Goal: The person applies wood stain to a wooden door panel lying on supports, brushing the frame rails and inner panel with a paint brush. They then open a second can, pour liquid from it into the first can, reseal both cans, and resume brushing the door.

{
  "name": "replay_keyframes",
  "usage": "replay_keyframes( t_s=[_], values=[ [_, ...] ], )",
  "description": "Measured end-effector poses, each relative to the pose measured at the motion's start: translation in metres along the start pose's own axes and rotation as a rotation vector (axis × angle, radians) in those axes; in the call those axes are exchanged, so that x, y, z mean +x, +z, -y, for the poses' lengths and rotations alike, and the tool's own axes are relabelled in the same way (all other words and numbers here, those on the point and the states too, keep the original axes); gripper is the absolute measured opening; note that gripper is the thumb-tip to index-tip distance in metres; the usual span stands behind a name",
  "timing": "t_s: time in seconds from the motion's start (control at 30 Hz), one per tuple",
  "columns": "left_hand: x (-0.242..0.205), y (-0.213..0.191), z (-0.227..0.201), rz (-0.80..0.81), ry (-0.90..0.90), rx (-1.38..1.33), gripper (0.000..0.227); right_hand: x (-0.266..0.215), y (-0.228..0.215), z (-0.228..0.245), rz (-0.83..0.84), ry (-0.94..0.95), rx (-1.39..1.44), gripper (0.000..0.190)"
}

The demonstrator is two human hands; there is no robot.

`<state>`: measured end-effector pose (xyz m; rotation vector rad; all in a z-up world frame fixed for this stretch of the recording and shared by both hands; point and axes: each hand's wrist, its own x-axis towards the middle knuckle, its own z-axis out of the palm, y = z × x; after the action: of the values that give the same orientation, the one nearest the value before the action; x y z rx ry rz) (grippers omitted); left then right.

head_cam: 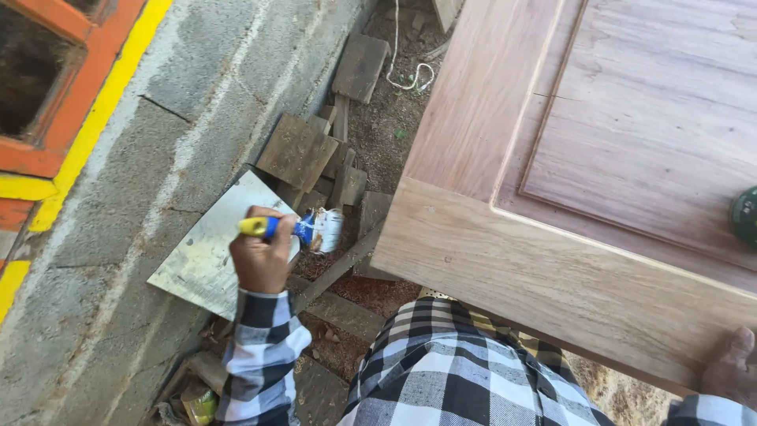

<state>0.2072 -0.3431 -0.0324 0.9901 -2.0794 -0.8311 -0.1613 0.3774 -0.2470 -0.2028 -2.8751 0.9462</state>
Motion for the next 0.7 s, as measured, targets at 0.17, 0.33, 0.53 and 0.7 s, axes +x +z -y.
replay_keyframes(
  t_s=[0.17, 0.33, 0.53, 0.7],
  values=[
    [0.011, -0.003, -0.063, 0.033, -0.15, -0.299, 0.018, -0.02, -0.028, 0.074, -0.083, -0.104, -0.14, 0.051],
    [0.016, 0.01, -0.071, 0.053, -0.211, -0.331, 0.016, -0.019, -0.024, 0.063, -0.116, -0.164, -0.111, 0.05],
    [0.023, 0.013, -0.075, 0.065, -0.209, -0.398, 0.015, -0.01, -0.014, 0.04, -0.029, 0.149, -0.167, 0.063],
    [0.029, 0.017, -0.081, 0.1, -0.212, -0.433, 0.014, 0.016, 0.005, -0.036, 0.011, -0.011, 0.041, 0.055]
  ],
)
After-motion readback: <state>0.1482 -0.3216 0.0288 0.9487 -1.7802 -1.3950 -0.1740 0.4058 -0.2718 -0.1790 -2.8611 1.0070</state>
